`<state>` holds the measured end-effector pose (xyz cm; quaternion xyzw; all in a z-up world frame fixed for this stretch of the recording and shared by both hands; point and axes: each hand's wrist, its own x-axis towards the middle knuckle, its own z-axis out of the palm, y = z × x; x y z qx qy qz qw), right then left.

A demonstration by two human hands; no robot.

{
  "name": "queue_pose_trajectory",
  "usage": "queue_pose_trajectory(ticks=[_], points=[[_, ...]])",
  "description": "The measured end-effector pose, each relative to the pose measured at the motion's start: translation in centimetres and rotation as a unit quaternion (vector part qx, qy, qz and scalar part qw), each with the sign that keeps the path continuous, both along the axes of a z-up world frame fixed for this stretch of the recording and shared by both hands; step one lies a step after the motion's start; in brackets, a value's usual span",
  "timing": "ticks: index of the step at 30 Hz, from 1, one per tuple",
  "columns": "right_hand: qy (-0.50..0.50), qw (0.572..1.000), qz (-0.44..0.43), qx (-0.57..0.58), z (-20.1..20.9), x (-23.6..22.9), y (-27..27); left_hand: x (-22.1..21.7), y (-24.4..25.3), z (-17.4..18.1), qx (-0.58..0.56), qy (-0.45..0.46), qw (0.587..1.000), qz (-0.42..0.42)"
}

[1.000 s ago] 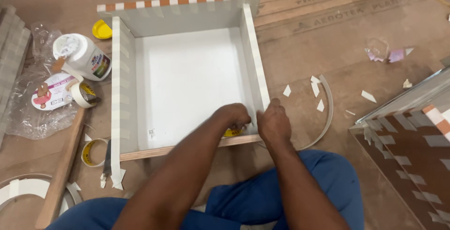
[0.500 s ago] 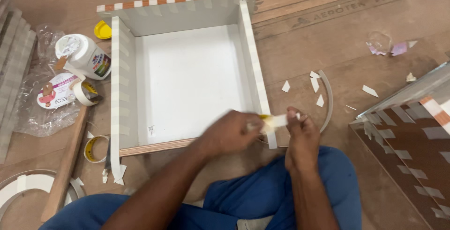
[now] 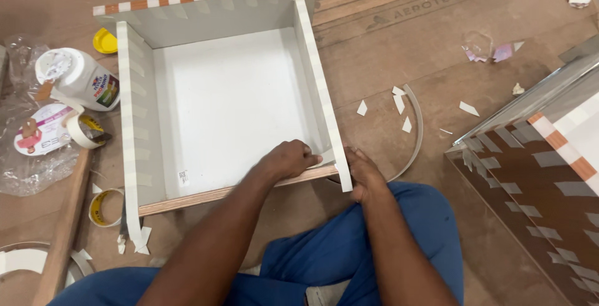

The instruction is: The person applies glue to the edge of a white drawer using a brush, then attaches a white strip to the glued edge. They press the strip into place and use a hammer to secure it.

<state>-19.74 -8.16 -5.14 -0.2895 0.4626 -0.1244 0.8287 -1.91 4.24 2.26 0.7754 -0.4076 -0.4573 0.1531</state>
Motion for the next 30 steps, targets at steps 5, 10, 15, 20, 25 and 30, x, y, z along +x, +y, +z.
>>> queue_pose_trajectory(ticks=[5, 10, 15, 20, 25, 30], points=[[0.083, 0.995, 0.053, -0.011, -1.9, -0.2, -0.7, -0.1, -3.3, -0.7, 0.056, -0.029, 0.997, -0.041], [0.135, 0.966, 0.056, -0.213, 0.3, 0.4, 0.1, -0.1, -3.3, -1.9, 0.039, -0.037, 0.997, -0.059], [0.388, 0.735, 0.222, -0.51, 11.2, 1.2, 5.6, -0.3, -3.5, -3.1, 0.059, -0.03, 0.997, -0.03], [0.417, 0.642, 0.29, -0.574, 12.8, 3.1, 5.1, 0.2, -2.4, -3.3, 0.028, -0.002, 0.999, -0.044], [0.445, 0.603, 0.374, -0.546, 9.5, 5.0, 2.0, -0.1, -3.1, -4.0, 0.022, 0.006, 1.0, -0.003], [0.452, 0.587, 0.399, -0.54, 7.1, 5.3, 1.1, 0.1, -4.4, -3.0, 0.192, -0.123, 0.971, -0.073]])
